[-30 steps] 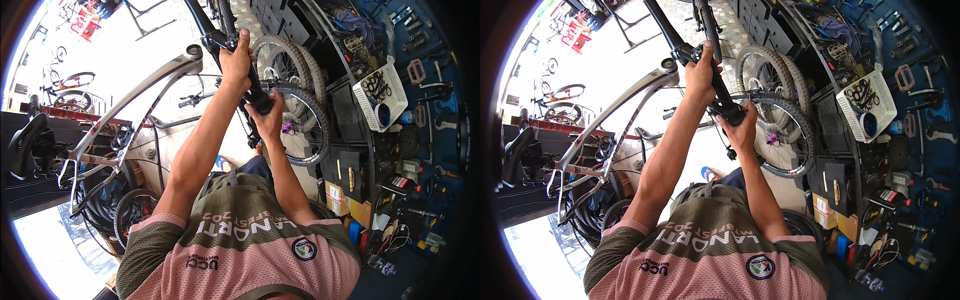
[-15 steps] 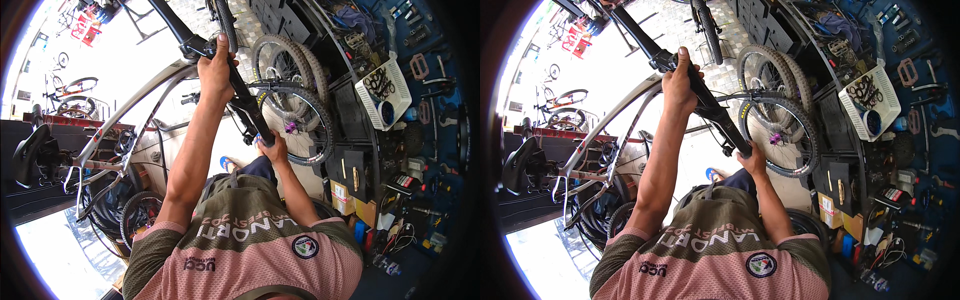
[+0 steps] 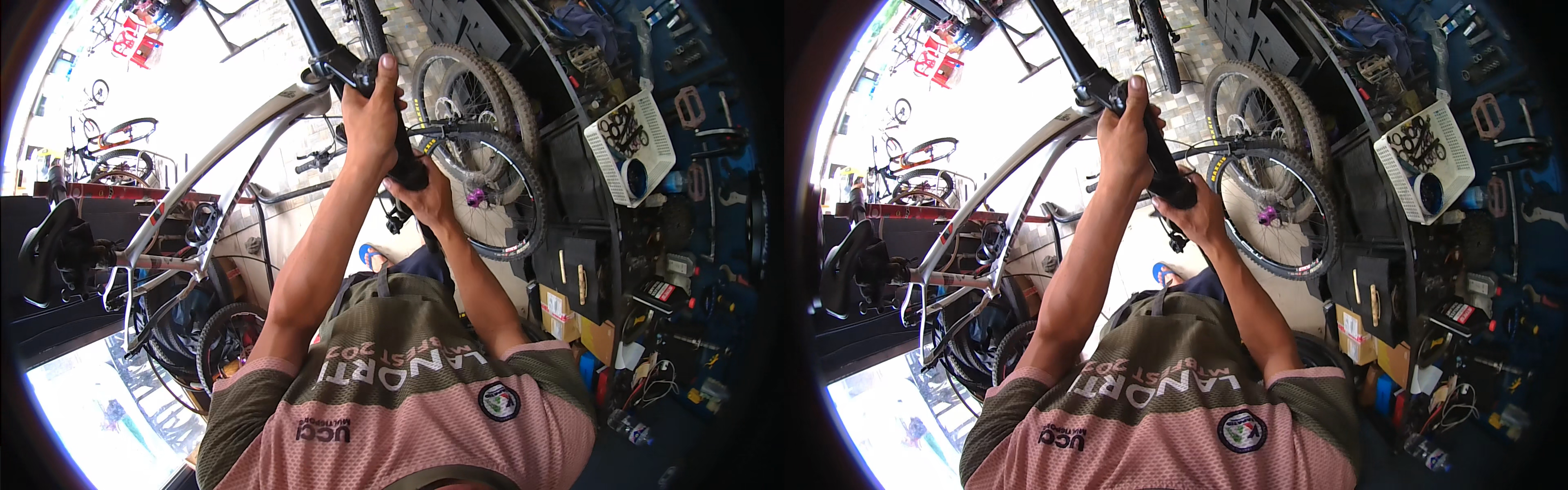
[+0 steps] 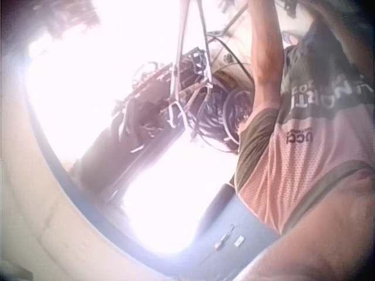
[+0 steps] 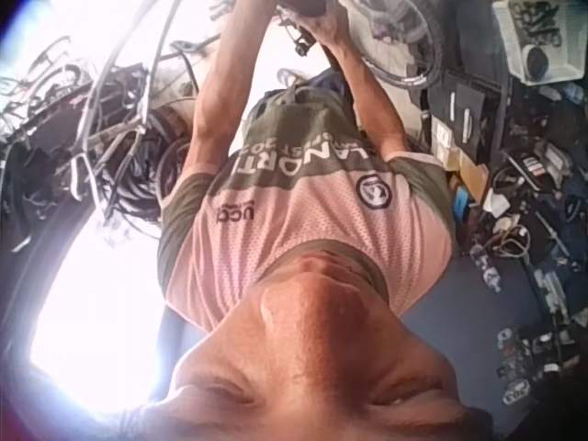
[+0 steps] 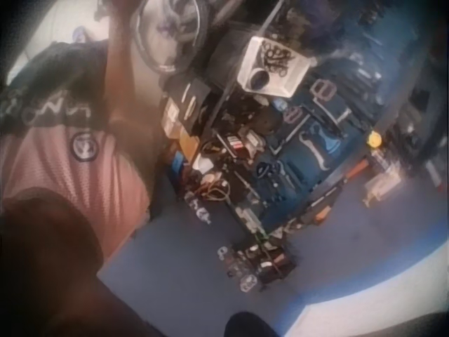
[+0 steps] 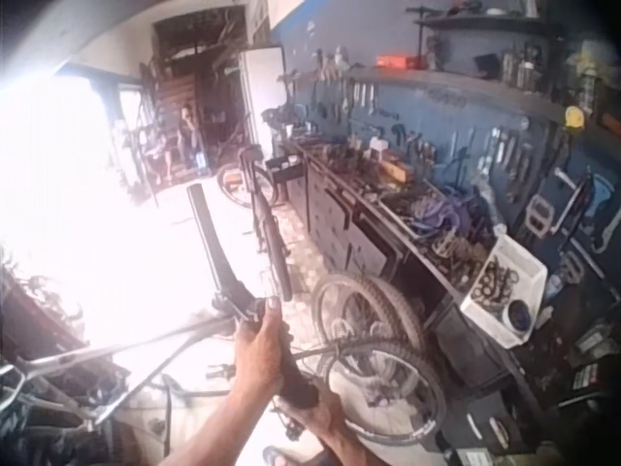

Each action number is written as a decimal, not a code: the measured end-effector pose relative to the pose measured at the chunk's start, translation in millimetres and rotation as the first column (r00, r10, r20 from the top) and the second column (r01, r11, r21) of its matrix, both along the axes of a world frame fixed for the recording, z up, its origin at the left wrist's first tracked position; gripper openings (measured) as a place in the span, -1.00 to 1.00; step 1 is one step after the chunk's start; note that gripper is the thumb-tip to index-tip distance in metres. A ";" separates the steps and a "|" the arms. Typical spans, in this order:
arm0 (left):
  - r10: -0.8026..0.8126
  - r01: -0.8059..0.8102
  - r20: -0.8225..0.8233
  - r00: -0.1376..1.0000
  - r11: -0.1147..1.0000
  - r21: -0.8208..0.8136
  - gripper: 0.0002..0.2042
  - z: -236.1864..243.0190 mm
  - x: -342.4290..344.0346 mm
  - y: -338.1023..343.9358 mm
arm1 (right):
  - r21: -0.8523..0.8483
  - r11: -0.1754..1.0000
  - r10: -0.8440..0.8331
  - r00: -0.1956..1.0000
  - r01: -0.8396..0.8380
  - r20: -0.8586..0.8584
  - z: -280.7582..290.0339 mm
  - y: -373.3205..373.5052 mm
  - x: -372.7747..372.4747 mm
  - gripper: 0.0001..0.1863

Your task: The person works on a bicycle mounted on a repair stand in a workshop. They remove the handlebar, wipe the steerer tube with a cloth, and then reattach the handlebar to the frame.

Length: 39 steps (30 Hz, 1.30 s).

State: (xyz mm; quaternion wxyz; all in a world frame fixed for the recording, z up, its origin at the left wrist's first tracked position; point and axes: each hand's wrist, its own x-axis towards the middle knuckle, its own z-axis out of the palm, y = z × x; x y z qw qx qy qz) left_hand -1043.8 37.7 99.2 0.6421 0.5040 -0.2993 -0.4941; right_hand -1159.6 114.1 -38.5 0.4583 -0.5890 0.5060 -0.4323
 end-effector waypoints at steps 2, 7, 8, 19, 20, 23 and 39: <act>0.019 -0.019 -0.014 1.000 1.000 0.003 -0.52 4.6 3.3 -5.7 | -0.088 0.995 -0.056 0.997 0.052 -0.046 -8.4 3.3 2.5 -0.33; 0.032 -0.029 -0.057 0.998 0.998 0.055 -0.48 17.6 11.3 -9.0 | -0.269 0.950 -0.241 0.920 0.159 -0.309 -94.5 45.0 -11.8 -0.31; 0.004 -0.003 -0.055 0.998 1.000 0.025 -0.47 19.6 18.3 -11.5 | -0.233 0.960 -0.234 0.896 0.153 -0.377 -118.4 57.3 -21.7 -0.29; -0.039 0.046 -0.119 0.992 0.997 0.059 -0.45 24.6 47.5 -22.8 | 0.544 0.821 0.441 0.797 -0.174 -0.412 -171.9 101.9 -152.3 -0.21; -0.037 0.043 -0.126 0.991 0.998 0.051 -0.45 23.8 46.1 -23.3 | 0.567 0.818 0.374 0.838 -0.097 -0.397 -165.0 110.2 -160.5 -0.26; -0.061 0.072 -0.163 0.985 0.996 0.058 -0.48 19.8 36.1 -24.9 | 0.356 0.915 -0.115 0.969 0.190 -0.220 -161.5 104.8 -160.5 -0.34; 0.019 -0.007 -0.176 0.984 0.998 0.069 -0.55 -6.8 12.4 -7.4 | -0.318 0.947 -0.202 0.851 0.043 -0.485 -4.1 24.1 -19.4 -0.50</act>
